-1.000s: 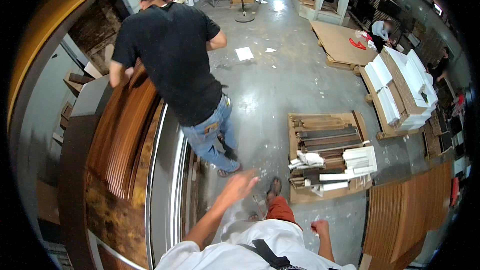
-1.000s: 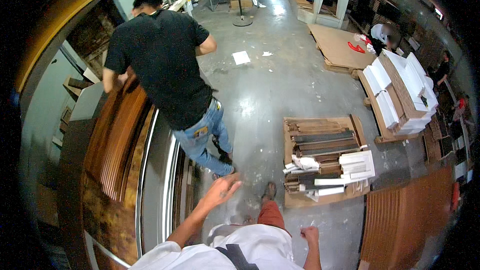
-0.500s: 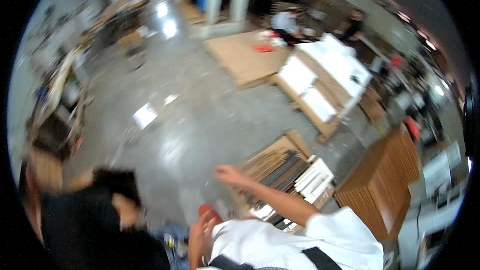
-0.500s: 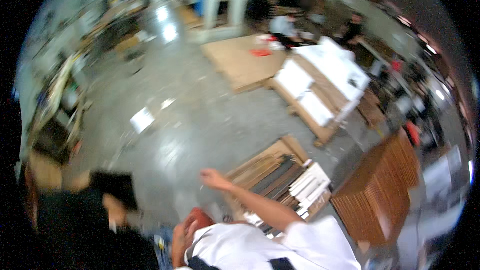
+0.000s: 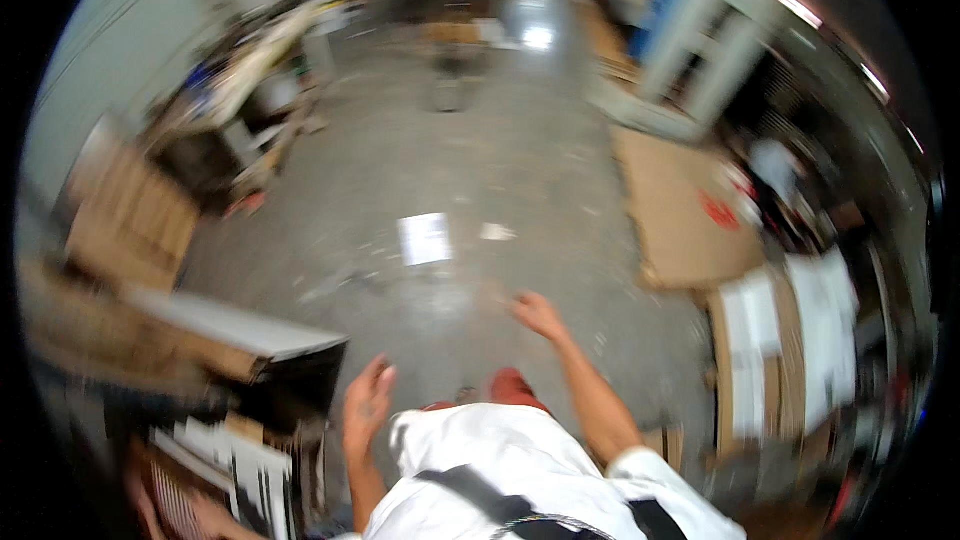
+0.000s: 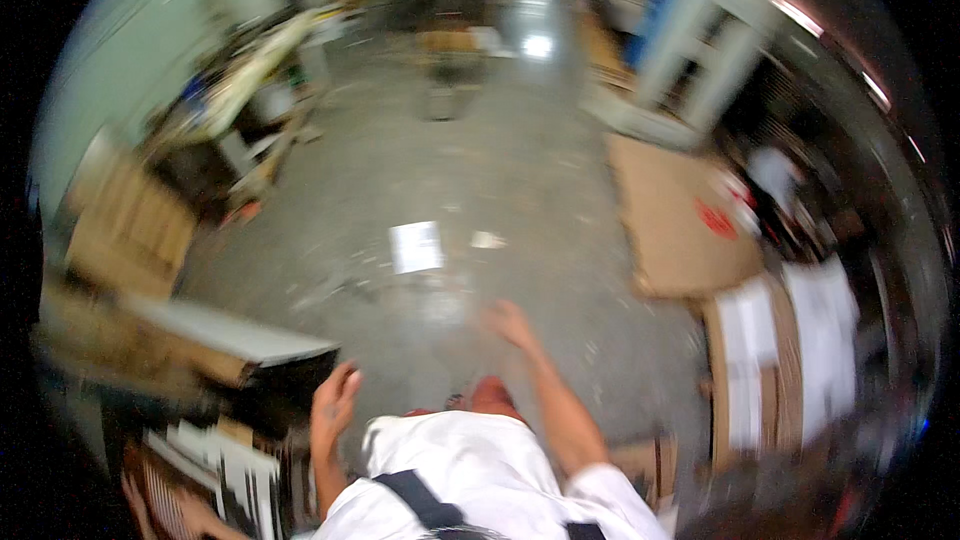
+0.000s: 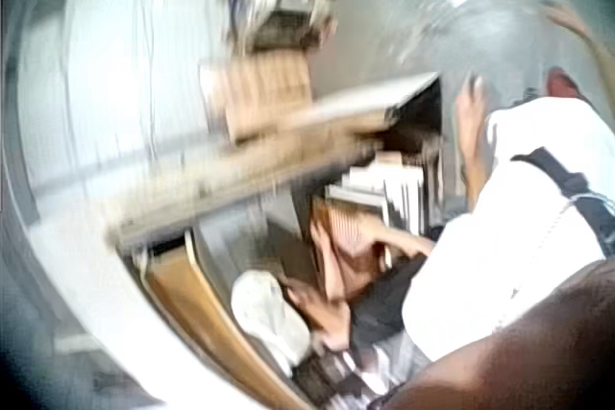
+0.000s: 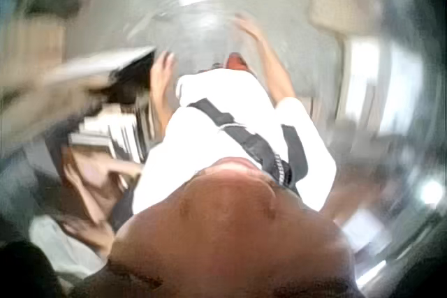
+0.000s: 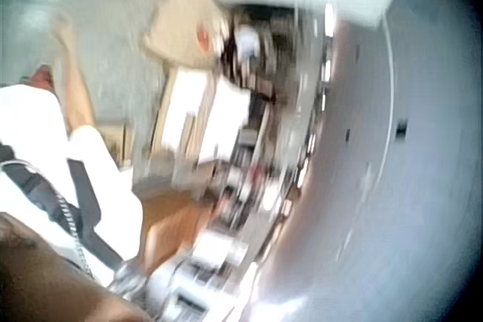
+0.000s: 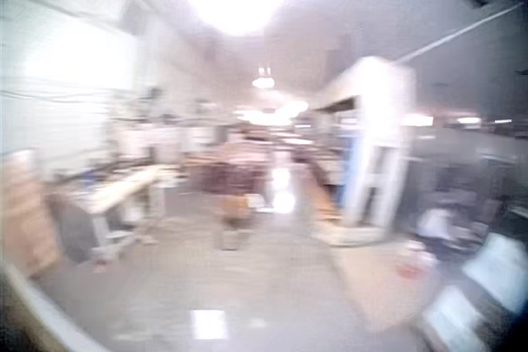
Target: The person uses a utility knife to trim the edges of a large, ribbed wooden panel. They hold the panel steady with one hand while carefully scraping and cutting along the side with the other. The person briefly walks to a workbench to retrieve the knife before returning to the panel to continue the trimming process.
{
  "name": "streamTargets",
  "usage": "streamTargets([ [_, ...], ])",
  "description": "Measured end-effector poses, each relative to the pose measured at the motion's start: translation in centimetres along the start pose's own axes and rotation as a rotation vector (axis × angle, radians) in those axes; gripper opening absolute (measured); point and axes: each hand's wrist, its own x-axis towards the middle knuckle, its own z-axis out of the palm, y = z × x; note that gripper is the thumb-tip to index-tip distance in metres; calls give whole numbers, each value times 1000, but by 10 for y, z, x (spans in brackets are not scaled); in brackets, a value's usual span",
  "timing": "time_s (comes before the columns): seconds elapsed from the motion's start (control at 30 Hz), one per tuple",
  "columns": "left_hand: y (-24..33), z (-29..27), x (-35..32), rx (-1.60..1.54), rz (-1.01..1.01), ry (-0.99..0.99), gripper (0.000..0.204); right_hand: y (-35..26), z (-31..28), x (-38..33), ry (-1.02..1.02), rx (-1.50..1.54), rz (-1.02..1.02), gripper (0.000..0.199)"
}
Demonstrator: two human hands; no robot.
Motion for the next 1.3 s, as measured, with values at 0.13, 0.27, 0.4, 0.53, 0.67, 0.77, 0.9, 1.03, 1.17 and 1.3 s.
streamTargets([
  [0.13,9,27,173,-17,20,-77,47,249,-109,-19,12,-243,513,28],
  [0.27,-9,56,315,144,-56,-6,45,389,-190,21,-398,-507,668,19],
  [0.4,-40,90,402,268,-64,-71,47,340,-139,199,-109,-205,929,22],
  [0.53,6,73,499,-246,-187,-133,54,213,-117,487,-314,-503,413,25],
  [0.67,-91,60,554,-175,-498,-42,61,40,9,740,-392,-546,23,27],
  [0.77,-94,1,655,-18,-592,-51,62,-43,83,887,-331,-251,60,23],
  [0.9,-150,-74,753,-125,-659,67,62,-118,209,1011,-615,-307,75,20],
  [1.03,-161,-180,841,-164,-711,330,59,-177,306,1131,-860,-550,-7,19],
  [1.17,-167,-258,885,-283,-724,745,51,-239,421,1258,-847,-661,-230,22],
  [1.3,-295,-204,861,-295,-578,1206,34,-331,553,1408,-580,-715,-558,28],
])
